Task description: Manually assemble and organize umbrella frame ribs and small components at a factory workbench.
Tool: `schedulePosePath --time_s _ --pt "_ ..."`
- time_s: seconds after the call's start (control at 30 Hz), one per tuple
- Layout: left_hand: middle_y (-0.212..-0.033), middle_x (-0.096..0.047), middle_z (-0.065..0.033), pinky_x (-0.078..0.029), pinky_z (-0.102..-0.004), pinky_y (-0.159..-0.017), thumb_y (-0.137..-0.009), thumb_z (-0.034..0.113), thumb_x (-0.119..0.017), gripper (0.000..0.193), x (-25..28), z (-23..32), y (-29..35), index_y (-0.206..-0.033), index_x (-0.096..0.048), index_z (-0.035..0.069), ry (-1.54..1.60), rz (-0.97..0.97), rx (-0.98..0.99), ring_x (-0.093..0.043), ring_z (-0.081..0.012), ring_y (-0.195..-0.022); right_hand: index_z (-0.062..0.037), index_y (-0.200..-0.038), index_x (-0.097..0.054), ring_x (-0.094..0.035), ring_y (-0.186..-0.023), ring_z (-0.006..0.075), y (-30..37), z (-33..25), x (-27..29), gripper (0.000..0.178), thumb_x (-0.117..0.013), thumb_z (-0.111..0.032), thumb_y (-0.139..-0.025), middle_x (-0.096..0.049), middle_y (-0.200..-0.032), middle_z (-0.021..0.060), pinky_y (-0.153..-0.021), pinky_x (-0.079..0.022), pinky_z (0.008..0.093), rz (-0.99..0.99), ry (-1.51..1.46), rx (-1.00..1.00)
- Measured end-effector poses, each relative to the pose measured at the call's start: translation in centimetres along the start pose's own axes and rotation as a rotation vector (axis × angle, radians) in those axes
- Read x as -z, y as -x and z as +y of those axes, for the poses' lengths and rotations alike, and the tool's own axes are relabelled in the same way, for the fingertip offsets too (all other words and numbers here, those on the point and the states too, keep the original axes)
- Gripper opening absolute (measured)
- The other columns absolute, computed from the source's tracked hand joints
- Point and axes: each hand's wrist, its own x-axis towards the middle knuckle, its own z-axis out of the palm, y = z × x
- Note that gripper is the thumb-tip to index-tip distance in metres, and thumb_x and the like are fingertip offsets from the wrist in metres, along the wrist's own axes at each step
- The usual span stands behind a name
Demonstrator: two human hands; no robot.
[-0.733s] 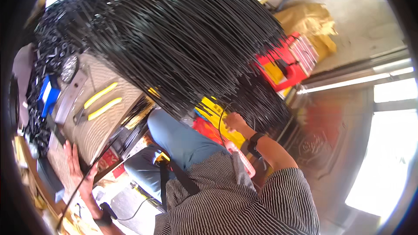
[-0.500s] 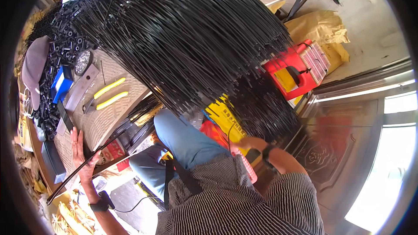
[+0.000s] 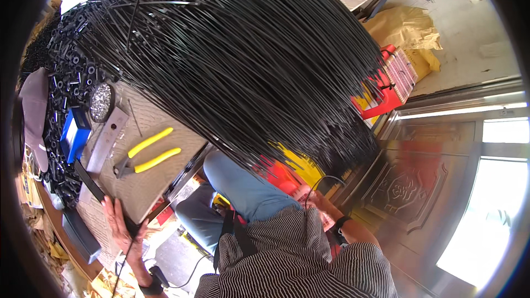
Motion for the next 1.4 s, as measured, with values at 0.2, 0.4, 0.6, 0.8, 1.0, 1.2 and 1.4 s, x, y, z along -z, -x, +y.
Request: schedulePosePath --time_s 0.2,0.4,0.6,0.8,1.0,1.2,1.4 --pt "-0.14 -0.027 -0.0175 -0.02 -0.047 -0.106 -0.075 0.053 -0.059 0.077 -0.8 -1.0 0.6 -0.13 -0.038 0.003 -0.018 0.02 -0.033 -0.022 -0.0375 -0.131 -0.0062 -0.131 -0.031 -0.053 -0.092 0.0167 -3.5 -7.3 -4.6 0.056 -0.05 -0.037 -0.088 -0.054 -0.112 0.0071 -0.08 -0.041 0.0295 -0.099 -0.021 -0.056" --pt "-0.141 -0.027 -0.0161 -0.02 -0.0443 -0.107 -0.073 0.047 -0.064 0.077 0.0 -0.2 -0.5 -0.129 -0.038 0.0 0.022 0.016 -0.014 -0.02 -0.0352 -0.132 -0.0067 -0.131 -0.03 -0.056 -0.078 0.0136 -4.0 -8.0 -4.1 0.06 -0.054 -0.04 -0.086 -0.058 -0.103 0.0047 -0.068 -0.045 0.026 -0.215 0.006 -0.046" --pt "-0.14 -0.029 -0.0156 -0.021 -0.0439 -0.106 -0.074 0.057 -0.057 0.083 -0.8 0.1 -0.6 -0.13 -0.037 -0.001 -0.065 0.132 -0.078 -0.023 -0.0336 -0.131 -0.0027 -0.117 -0.05 -0.057 -0.091 0.0188 -2.8 -12.0 -5.6 0.036 -0.047 -0.028 -0.091 -0.06 -0.099 0.0077 -0.083 -0.044 0.0308 -0.14 -0.383 0.048" --pt "-0.138 -0.032 -0.0162 -0.026 -0.0459 -0.103 -0.079 0.051 -0.056 0.076 -1.0 -0.1 0.0 -0.127 -0.04 -0.005 -0.107 0.198 -0.192 -0.028 -0.0357 -0.128 -0.0057 -0.092 -0.057 -0.06 -0.067 0.0157 3.0 -8.3 -1.9 0.023 -0.049 -0.028 -0.09 -0.061 -0.073 0.0062 -0.063 -0.05 0.0294 0.246 -0.352 0.037" --pt "-0.138 -0.033 -0.0153 -0.027 -0.0455 -0.104 -0.079 0.051 -0.056 0.074 -1.4 0.6 0.0 -0.127 -0.04 -0.004 -0.075 0.21 -0.241 -0.031 -0.0348 -0.127 -0.0049 -0.092 -0.055 -0.061 -0.068 0.0152 4.8 -9.2 0.7 0.024 -0.048 -0.028 -0.091 -0.06 -0.072 0.0072 -0.061 -0.051 0.0281 0.384 -0.136 0.076" --pt "-0.138 -0.032 -0.0164 -0.023 -0.0439 -0.106 -0.077 0.049 -0.059 0.075 -1.0 0.4 -0.4 -0.128 -0.04 -0.004 -0.042 0.215 -0.207 -0.027 -0.0327 -0.13 -0.0019 -0.091 -0.059 -0.06 -0.068 0.0154 -4.0 -11.3 -2.0 0.029 -0.049 -0.029 -0.09 -0.062 -0.076 0.0056 -0.061 -0.051 0.028 0.289 0.276 0.152" --pt "-0.137 -0.032 -0.0205 -0.022 -0.0429 -0.106 -0.07 0.048 -0.065 0.083 0.4 -0.7 -0.2 -0.131 -0.036 -0.001 -0.082 0.169 -0.134 -0.025 -0.0344 -0.13 -0.0135 -0.075 -0.066 -0.064 -0.069 0.0279 -0.5 -22.3 -11.4 0.027 -0.053 -0.037 -0.078 -0.064 -0.074 0.0116 -0.058 -0.05 0.0404 -0.349 1.865 0.043"
